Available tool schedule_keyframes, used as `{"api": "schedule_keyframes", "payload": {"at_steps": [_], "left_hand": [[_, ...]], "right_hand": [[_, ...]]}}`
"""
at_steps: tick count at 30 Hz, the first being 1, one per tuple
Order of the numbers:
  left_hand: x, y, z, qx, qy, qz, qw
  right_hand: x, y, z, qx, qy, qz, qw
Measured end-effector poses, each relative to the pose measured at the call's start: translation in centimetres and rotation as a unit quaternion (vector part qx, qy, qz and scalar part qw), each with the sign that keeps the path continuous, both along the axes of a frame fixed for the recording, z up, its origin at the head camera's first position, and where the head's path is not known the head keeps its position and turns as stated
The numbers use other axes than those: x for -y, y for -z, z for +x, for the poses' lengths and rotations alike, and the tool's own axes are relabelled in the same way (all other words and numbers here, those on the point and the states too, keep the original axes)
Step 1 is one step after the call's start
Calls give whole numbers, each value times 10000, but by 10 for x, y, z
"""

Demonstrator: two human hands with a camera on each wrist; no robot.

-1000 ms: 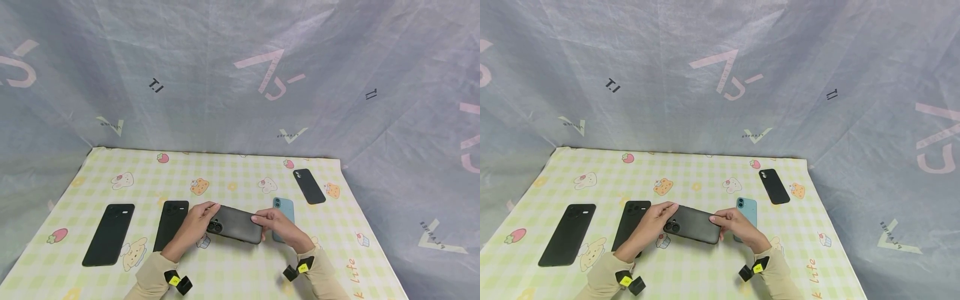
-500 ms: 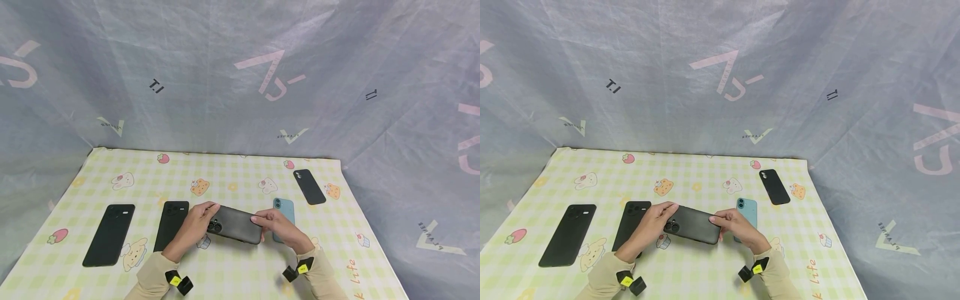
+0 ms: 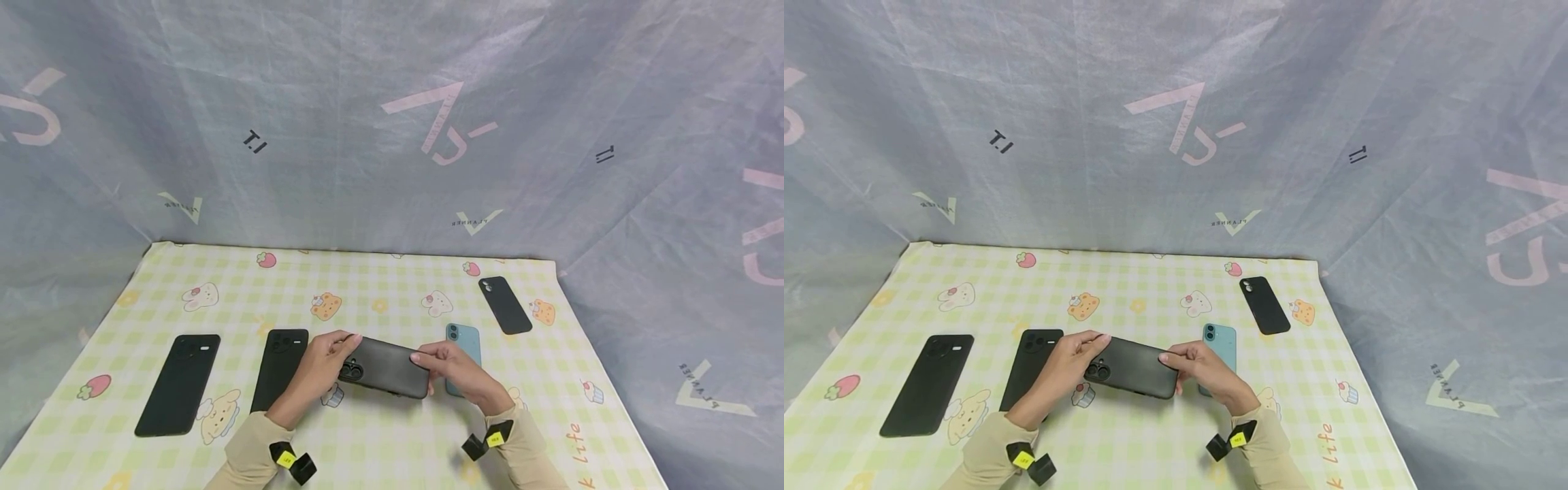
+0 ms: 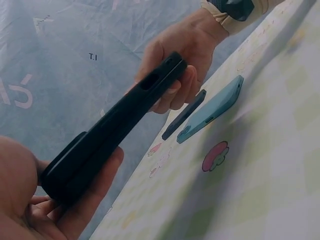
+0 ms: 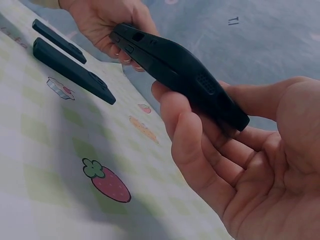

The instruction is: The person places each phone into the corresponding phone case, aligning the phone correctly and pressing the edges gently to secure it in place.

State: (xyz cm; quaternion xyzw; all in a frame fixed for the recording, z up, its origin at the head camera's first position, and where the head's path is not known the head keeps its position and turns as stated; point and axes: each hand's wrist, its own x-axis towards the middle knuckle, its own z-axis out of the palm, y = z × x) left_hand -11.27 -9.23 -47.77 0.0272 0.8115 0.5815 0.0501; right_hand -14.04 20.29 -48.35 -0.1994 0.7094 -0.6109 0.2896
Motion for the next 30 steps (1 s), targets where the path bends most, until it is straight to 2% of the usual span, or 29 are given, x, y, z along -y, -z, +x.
{"api": "schedule_keyframes", "payload": {"at_steps": [11, 16, 22, 30], "left_hand": [[-2, -1, -1, 170, -2, 10, 9999], [-2, 1, -2, 63, -57, -45, 10000], [-6, 3, -3, -110, -270, -120, 9995], [-10, 2, -2, -76, -405, 62, 9991]], "right_hand": [[-3, 3, -1, -96, -61, -115, 9999], [-3, 4, -1, -102, -47, -191, 9998], [0, 5, 0, 56, 269, -142, 9995], [1, 6, 1, 224, 535, -97, 9983]]}}
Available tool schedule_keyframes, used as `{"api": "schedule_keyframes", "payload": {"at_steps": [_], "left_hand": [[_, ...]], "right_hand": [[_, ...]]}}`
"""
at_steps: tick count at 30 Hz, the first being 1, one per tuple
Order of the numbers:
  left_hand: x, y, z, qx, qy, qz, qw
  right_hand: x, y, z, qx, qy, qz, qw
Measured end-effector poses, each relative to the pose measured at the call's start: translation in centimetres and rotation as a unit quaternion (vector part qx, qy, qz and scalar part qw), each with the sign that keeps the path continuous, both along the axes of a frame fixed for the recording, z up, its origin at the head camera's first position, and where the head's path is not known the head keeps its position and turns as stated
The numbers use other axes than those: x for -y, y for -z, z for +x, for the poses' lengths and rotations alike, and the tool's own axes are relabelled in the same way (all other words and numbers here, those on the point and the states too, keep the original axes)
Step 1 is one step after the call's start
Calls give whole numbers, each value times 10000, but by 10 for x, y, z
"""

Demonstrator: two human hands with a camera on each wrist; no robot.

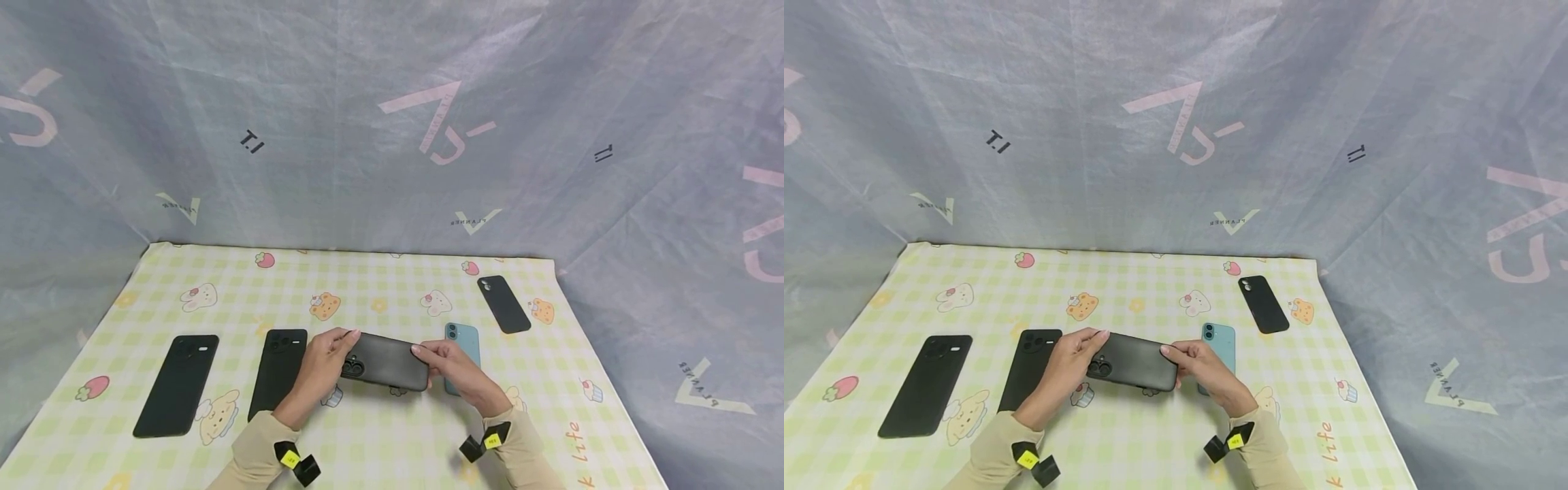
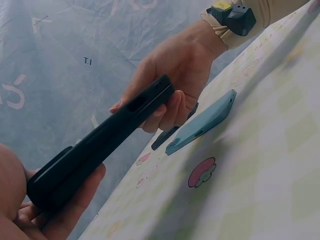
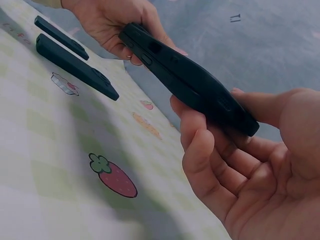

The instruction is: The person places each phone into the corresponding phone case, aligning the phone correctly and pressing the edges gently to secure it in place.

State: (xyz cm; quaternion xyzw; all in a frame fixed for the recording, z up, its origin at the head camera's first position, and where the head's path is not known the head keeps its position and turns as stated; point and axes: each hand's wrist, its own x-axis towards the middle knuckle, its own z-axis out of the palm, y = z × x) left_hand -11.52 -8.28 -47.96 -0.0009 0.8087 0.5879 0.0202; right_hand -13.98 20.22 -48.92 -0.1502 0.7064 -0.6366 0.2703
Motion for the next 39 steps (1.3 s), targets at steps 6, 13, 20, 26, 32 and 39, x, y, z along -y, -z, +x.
{"api": "schedule_keyframes", "payload": {"at_steps": [6, 13, 20, 26, 32, 39], "left_hand": [[1, 0, -1, -119, -203, -8, 9997], [2, 0, -1, -146, -401, -12, 9991], [2, -1, -3, -378, -545, -67, 9978], [3, -3, -2, -387, -584, -124, 9975], [3, -3, -2, -468, -564, -147, 9972], [3, -2, -1, -440, -561, -161, 9973]], "right_hand": [[-1, -4, 2, 262, 160, 62, 9995], [-3, -5, 5, 177, -8, 10, 9998], [0, -5, 6, 597, -347, -163, 9975], [4, -6, 10, 799, -362, -473, 9950], [6, -8, 13, 938, -138, -545, 9940], [6, -4, 14, 1127, -83, -604, 9918]]}}
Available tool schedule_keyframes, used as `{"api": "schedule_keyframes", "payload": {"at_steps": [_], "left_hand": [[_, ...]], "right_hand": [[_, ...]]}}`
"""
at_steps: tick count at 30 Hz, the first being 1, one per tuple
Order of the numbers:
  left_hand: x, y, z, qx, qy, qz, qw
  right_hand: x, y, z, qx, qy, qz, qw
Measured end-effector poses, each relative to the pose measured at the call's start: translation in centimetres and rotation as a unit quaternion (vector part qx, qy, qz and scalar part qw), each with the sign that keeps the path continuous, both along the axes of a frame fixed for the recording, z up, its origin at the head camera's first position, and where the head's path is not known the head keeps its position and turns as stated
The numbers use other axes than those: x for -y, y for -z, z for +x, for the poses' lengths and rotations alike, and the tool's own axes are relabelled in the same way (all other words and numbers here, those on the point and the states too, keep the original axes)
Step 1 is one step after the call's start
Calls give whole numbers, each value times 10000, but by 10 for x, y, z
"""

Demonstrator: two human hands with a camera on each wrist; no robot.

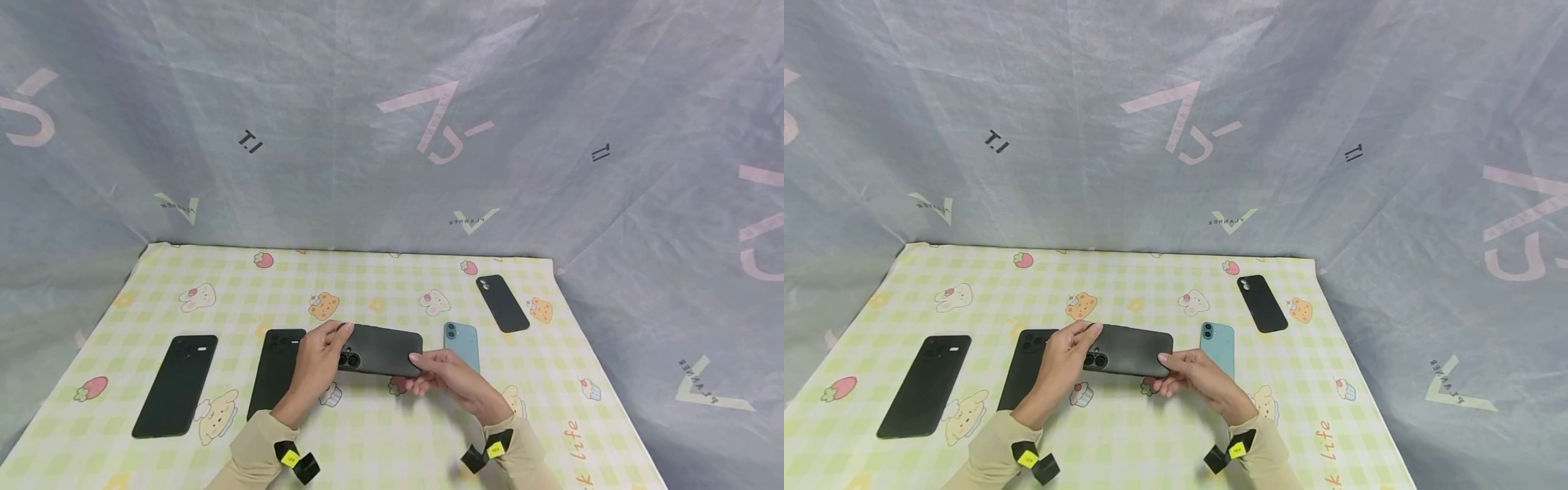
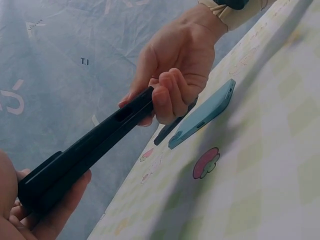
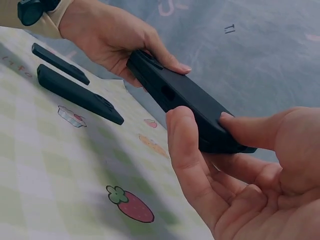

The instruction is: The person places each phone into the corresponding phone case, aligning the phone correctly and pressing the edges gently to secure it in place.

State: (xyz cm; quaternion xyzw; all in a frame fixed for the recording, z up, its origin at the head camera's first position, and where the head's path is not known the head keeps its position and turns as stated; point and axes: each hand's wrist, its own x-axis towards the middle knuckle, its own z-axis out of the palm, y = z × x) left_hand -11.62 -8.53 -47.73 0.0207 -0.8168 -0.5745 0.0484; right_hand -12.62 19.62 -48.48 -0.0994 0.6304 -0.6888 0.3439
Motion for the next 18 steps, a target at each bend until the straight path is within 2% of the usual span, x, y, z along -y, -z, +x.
{"api": "schedule_keyframes", "payload": {"at_steps": [18], "left_hand": [[1, 0, 0, -24, 15, 10, 10000]], "right_hand": [[-1, 0, -1, 62, 42, 20, 10000]]}}
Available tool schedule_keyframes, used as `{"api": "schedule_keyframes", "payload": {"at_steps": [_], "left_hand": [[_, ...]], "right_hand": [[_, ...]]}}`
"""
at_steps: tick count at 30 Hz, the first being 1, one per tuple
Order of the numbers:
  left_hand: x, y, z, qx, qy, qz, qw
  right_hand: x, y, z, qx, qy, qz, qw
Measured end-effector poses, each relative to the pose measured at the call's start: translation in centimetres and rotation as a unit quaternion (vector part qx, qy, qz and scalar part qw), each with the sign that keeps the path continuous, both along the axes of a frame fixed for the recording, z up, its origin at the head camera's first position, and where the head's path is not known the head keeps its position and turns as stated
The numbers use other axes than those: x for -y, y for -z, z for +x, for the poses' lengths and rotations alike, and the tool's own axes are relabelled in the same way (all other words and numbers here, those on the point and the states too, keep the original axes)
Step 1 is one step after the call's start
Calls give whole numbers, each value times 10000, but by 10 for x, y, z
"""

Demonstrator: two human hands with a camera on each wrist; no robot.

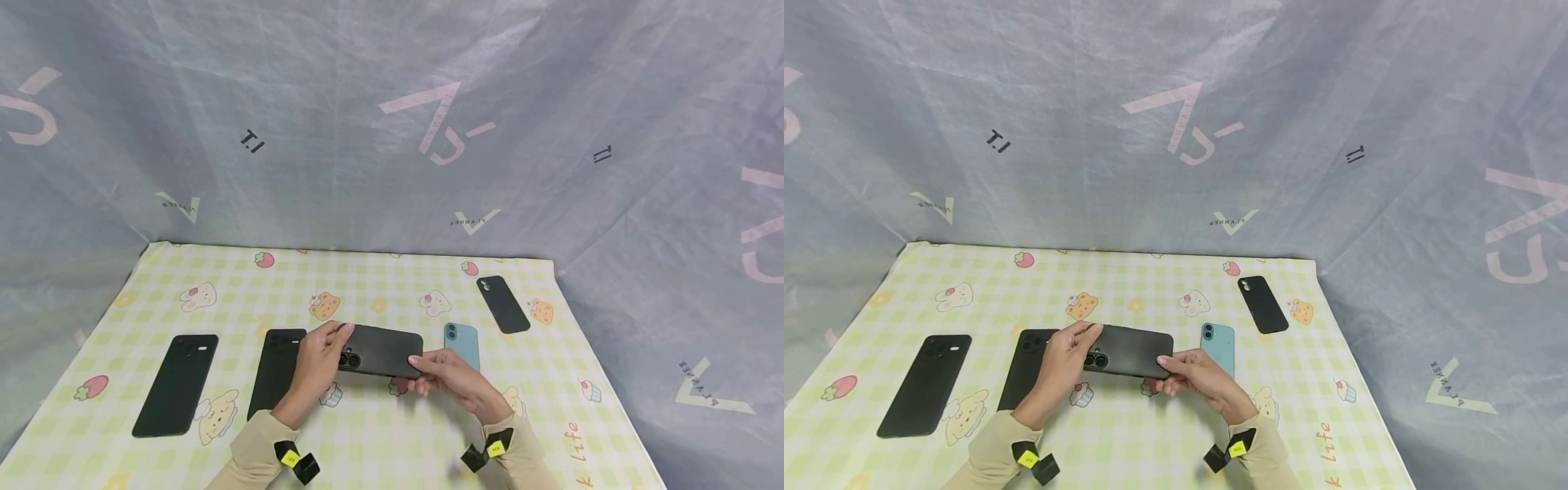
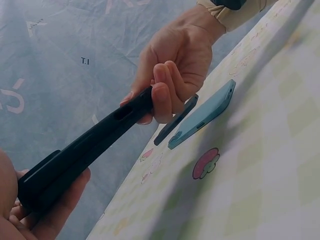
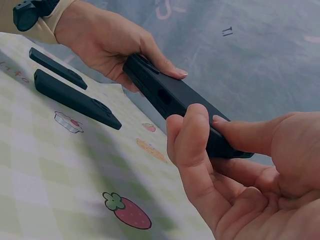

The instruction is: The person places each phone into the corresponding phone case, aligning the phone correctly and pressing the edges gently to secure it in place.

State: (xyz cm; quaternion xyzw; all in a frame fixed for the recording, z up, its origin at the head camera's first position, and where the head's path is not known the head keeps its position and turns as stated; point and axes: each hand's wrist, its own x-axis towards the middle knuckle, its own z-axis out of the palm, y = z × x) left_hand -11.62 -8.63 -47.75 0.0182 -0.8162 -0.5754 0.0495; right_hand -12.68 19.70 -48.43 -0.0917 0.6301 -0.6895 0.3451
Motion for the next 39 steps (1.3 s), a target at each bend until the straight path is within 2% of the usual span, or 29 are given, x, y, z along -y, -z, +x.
{"api": "schedule_keyframes", "payload": {"at_steps": [19, 27, 39], "left_hand": [[-1, 1, 0, 25, -38, 70, 10000], [-1, 3, -1, 55, -70, 137, 9999], [0, 2, -2, 104, -169, 255, 9995]], "right_hand": [[0, 0, 0, -27, 115, -36, 9999], [2, 3, 0, -436, 51, -6, 9990], [0, 6, 0, -692, -81, 16, 9976]]}}
